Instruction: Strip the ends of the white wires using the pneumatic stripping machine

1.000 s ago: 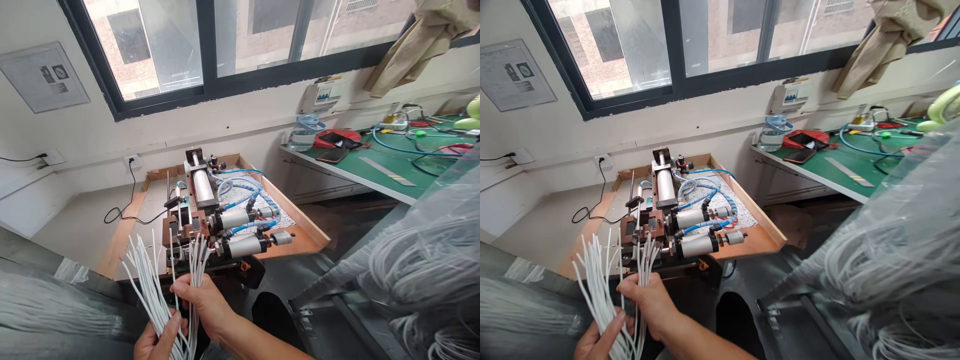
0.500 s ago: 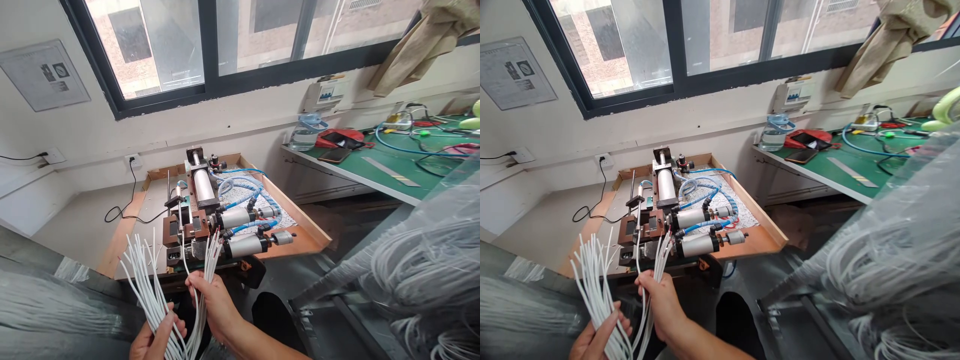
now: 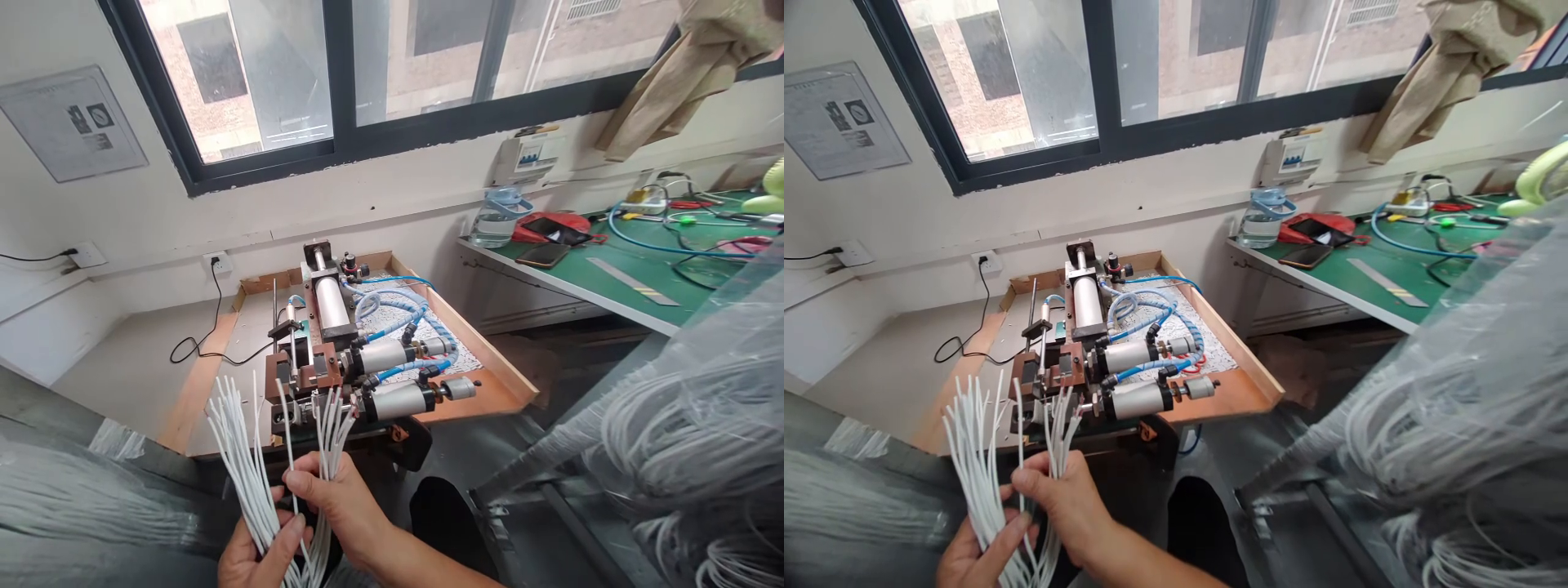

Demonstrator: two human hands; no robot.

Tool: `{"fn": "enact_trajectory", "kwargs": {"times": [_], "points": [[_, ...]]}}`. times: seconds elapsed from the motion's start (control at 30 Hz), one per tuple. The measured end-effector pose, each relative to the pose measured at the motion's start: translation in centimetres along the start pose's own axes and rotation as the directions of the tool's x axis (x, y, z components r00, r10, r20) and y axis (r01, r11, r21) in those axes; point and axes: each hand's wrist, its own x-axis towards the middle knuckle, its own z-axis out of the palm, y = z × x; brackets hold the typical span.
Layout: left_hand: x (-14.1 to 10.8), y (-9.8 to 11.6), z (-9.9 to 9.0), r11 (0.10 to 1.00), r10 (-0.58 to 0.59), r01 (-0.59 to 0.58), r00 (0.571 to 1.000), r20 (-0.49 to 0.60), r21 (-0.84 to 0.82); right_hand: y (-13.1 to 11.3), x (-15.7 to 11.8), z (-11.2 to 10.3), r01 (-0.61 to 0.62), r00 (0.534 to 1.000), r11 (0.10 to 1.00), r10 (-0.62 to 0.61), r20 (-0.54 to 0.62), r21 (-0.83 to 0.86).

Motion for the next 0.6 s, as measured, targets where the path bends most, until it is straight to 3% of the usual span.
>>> {"fn": "enact_trajectory", "kwargs": {"times": [0.17, 0.3, 0.6], "points": [[0.8, 0.7, -0.3, 0.995, -0.061, 0.055, 0.995, -0.073, -0.080, 0.8, 0.7, -0.6, 0.061, 0.993, 0.998, -0.060, -0.105, 0.006], [1.6, 1.6, -0.6, 0.977, -0.112, 0.083, 0.983, -0.142, -0.195, 0.8, 1.4, -0.9, 0.058, 0.991, 0.998, -0.058, -0.118, -0.011], [1.2, 2.3, -0.6, 0.989, -0.092, 0.072, 0.983, -0.157, -0.128, 0.2, 2.2, -0.9, -0.064, 0.992, 0.997, 0.067, -0.104, 0.031]]}}
